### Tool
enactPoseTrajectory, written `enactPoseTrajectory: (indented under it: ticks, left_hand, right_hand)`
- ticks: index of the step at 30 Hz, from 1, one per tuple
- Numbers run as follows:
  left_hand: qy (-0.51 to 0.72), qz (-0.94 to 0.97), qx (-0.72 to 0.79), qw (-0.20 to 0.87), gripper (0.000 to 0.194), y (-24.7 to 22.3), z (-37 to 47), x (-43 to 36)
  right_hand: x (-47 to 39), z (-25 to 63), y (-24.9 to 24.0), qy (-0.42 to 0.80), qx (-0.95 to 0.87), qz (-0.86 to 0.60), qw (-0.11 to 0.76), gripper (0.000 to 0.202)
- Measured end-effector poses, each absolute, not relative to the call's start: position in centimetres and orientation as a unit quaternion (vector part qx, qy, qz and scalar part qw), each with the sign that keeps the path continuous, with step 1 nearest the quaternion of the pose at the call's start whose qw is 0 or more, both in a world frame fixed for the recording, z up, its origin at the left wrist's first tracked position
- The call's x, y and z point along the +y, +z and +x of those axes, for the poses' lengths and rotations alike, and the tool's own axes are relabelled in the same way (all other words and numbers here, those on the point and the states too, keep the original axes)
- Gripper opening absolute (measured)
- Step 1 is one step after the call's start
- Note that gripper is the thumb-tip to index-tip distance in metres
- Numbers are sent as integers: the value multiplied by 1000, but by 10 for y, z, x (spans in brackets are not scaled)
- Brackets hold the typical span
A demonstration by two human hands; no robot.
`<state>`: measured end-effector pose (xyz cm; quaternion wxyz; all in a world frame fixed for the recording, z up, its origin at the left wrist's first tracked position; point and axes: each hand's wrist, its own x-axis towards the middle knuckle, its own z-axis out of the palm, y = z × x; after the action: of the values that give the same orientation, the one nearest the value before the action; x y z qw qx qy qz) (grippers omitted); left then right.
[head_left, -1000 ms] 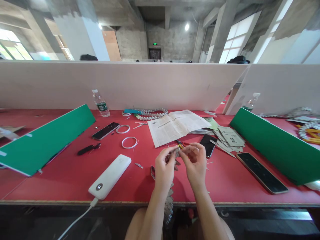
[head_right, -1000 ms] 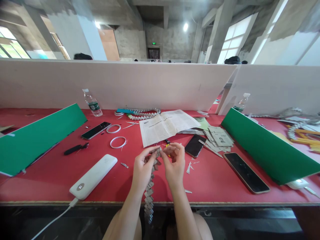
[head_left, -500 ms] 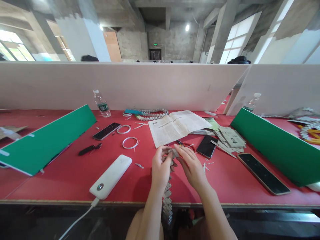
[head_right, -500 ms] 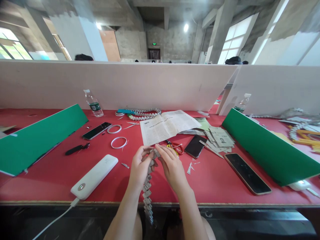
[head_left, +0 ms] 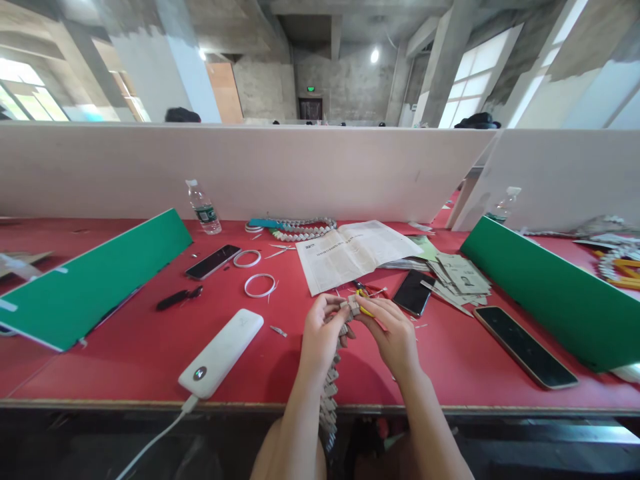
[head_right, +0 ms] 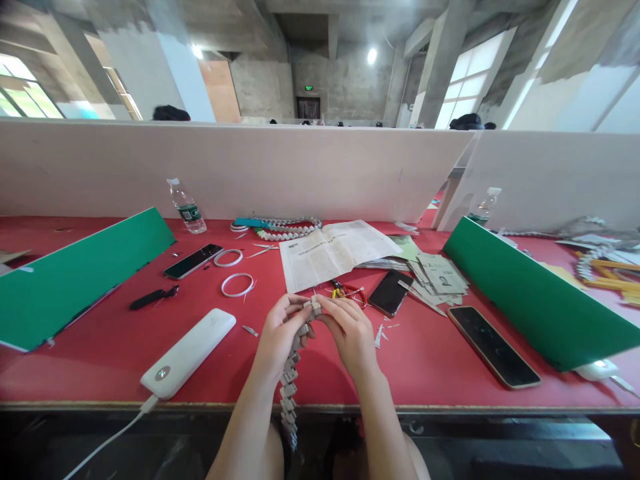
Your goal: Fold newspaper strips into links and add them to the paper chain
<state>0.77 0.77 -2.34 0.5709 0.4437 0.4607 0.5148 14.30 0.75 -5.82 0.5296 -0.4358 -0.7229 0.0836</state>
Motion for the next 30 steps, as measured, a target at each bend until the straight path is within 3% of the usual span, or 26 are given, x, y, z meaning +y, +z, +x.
enactPoseTrajectory:
  ticks: [23, 30]
  left_hand:
    - [485, 521, 439, 549, 24, -27, 12, 7]
    - [504, 450, 458, 578, 34, -27, 11, 8]
  right_hand:
    - [7, 148, -57, 65, -677, -459, 572, 14]
    - [8, 137, -57, 60, -692, -448, 563, 14]
